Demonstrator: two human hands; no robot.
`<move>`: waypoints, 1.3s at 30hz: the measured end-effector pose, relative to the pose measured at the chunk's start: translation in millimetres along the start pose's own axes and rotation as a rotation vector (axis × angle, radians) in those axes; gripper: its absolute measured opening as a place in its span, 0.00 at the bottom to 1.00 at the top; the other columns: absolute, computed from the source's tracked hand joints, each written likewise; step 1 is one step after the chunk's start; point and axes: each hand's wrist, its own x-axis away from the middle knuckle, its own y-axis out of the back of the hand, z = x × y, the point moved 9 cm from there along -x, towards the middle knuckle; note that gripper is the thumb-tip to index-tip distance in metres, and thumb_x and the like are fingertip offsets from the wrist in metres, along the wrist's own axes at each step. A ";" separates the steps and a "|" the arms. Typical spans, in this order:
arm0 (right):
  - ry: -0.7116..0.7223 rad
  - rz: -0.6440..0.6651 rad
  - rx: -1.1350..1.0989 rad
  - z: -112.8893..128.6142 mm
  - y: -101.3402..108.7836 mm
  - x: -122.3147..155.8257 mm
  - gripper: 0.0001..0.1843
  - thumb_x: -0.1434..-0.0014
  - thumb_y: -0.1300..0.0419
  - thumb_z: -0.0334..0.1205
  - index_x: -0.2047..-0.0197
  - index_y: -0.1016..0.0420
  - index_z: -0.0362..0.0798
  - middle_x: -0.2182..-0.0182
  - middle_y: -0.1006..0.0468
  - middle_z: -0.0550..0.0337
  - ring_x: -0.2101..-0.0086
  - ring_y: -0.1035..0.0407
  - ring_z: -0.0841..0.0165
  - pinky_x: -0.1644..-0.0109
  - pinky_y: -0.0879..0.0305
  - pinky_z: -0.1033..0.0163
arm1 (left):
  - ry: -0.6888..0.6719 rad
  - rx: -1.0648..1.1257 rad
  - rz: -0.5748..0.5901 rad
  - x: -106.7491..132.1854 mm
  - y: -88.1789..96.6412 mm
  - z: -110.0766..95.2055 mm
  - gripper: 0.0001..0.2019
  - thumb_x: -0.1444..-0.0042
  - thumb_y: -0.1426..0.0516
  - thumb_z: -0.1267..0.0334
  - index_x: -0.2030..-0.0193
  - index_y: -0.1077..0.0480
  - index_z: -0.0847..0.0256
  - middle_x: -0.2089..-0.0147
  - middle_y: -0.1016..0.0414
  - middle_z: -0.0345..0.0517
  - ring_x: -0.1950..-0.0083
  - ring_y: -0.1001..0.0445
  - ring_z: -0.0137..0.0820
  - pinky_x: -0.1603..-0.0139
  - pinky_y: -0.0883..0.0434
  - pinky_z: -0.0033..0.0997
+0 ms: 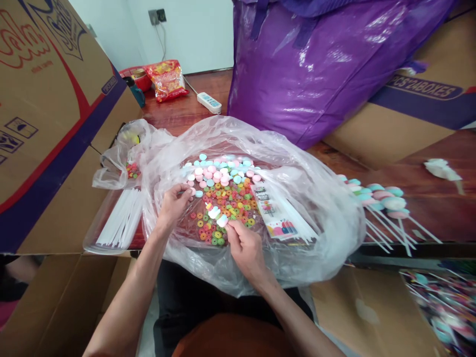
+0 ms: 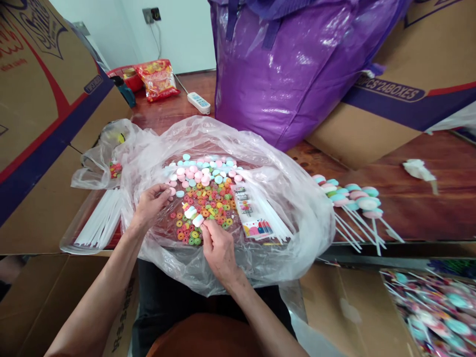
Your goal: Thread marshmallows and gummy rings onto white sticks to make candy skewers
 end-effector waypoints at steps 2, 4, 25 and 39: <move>-0.002 0.000 -0.002 0.8 0.1 -0.3 0.12 0.31 0.50 0.37 0.63 0.26 0.49 0.75 0.24 0.61 0.75 0.31 0.70 0.68 0.38 0.67 | 0.019 -0.006 0.033 -6.2 -6.0 -1.2 0.11 0.52 0.37 0.56 0.67 0.25 0.61 0.75 0.29 0.38 0.75 0.34 0.25 0.72 0.38 0.25; -0.008 0.008 0.001 1.4 -0.3 -0.7 0.12 0.30 0.50 0.37 0.63 0.27 0.49 0.74 0.24 0.61 0.74 0.30 0.70 0.67 0.38 0.67 | 0.018 -0.081 0.063 -12.7 -12.8 -3.6 0.08 0.51 0.39 0.58 0.69 0.26 0.61 0.77 0.31 0.37 0.77 0.37 0.24 0.74 0.41 0.26; 0.056 -0.016 0.028 6.0 0.7 -0.6 0.11 0.31 0.49 0.35 0.63 0.27 0.47 0.75 0.24 0.61 0.75 0.31 0.71 0.69 0.40 0.68 | -0.046 -0.406 0.105 10.6 -22.0 0.8 0.07 0.46 0.42 0.62 0.72 0.30 0.60 0.74 0.28 0.38 0.73 0.32 0.27 0.70 0.36 0.28; 0.026 0.027 0.067 4.4 -3.6 -1.1 0.12 0.30 0.50 0.36 0.64 0.28 0.47 0.75 0.24 0.62 0.77 0.34 0.72 0.69 0.41 0.68 | -0.430 -0.700 0.121 35.2 -35.5 -13.1 0.12 0.40 0.47 0.69 0.52 0.27 0.58 0.53 0.26 0.50 0.52 0.26 0.37 0.48 0.29 0.38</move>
